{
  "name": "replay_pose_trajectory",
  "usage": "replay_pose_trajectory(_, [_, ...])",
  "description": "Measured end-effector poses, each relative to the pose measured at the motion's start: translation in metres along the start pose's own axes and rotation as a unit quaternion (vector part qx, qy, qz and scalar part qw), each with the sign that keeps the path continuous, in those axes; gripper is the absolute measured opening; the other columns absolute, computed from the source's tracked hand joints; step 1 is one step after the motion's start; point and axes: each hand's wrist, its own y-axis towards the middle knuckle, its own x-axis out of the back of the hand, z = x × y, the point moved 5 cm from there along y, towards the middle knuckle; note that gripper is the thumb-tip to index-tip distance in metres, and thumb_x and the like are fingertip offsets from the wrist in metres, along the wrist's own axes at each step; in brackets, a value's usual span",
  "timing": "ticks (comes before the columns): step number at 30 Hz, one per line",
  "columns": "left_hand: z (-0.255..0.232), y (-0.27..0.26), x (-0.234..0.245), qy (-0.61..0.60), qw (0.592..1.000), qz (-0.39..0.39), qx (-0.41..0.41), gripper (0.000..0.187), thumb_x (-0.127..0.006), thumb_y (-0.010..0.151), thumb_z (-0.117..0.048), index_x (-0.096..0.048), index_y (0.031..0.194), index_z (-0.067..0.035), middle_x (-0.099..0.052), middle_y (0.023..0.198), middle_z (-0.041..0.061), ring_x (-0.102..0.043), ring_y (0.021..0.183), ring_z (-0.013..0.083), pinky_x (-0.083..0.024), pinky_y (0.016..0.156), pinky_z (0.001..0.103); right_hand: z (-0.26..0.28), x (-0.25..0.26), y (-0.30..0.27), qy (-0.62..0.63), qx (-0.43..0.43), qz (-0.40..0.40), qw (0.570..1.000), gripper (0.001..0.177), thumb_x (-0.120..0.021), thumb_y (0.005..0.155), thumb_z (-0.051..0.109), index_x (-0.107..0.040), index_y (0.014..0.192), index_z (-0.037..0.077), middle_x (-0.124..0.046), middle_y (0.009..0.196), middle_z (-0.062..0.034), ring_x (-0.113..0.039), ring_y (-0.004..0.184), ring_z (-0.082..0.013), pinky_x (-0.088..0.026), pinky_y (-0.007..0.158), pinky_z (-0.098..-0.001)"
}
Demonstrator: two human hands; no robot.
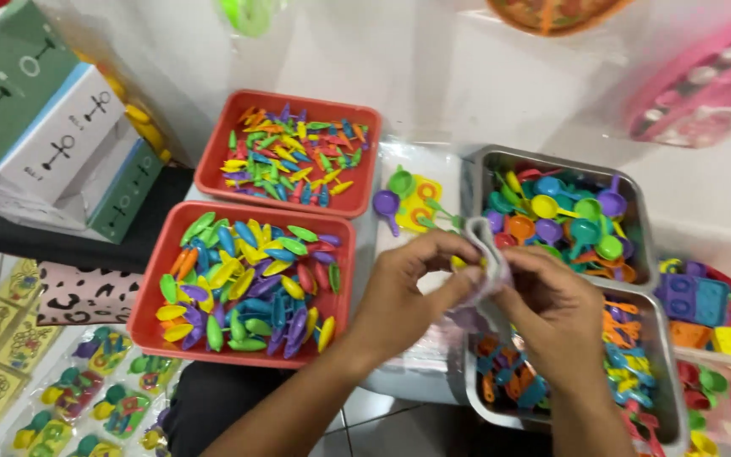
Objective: Cleaning small plastic toys by wiping them with a cloth and sorting them into trays.
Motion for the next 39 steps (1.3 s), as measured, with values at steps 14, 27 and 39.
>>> replay_pose_trajectory(14, [-0.043, -0.006, 0.028, 0.123, 0.991, 0.039, -0.034, 0.018, -0.063, 0.095, -0.015, -0.074, 0.105, -0.004, -0.069, 0.102, 0.008, -0.067, 0.093, 0.0196, -0.056, 0.084, 0.031, 0.025, -0.045, 0.003, -0.248, 0.022, 0.062, 0.967, 0.007, -0.054, 0.096, 0.004, -0.06, 0.096, 0.003, -0.057, 0.083, -0.0036, -0.048, 0.067, -0.0133, -0.04, 0.062, -0.027])
replay_pose_trajectory(27, [-0.022, -0.001, 0.025, 0.031, 0.996, 0.078, 0.014, 0.025, -0.058, 0.091, 0.003, -0.072, 0.112, -0.002, -0.07, 0.102, 0.008, -0.066, 0.089, 0.0156, -0.057, 0.079, 0.027, 0.026, -0.044, 0.001, -0.215, 0.026, 0.091, 0.972, 0.021, -0.055, 0.094, 0.011, -0.063, 0.11, 0.001, -0.065, 0.087, -0.005, -0.055, 0.071, -0.0141, -0.046, 0.068, -0.0276])
replay_pose_trajectory(39, [-0.034, 0.0, 0.018, 0.07, 0.994, 0.077, 0.019, 0.035, -0.062, 0.09, -0.001, -0.067, 0.125, -0.004, -0.067, 0.119, 0.01, -0.067, 0.099, 0.0178, -0.06, 0.084, 0.027, 0.022, -0.034, 0.004, -0.199, 0.019, 0.061, 0.978, 0.02, -0.056, 0.095, 0.002, -0.06, 0.114, -0.001, -0.064, 0.099, -0.0065, -0.055, 0.076, -0.0131, -0.046, 0.068, -0.0252])
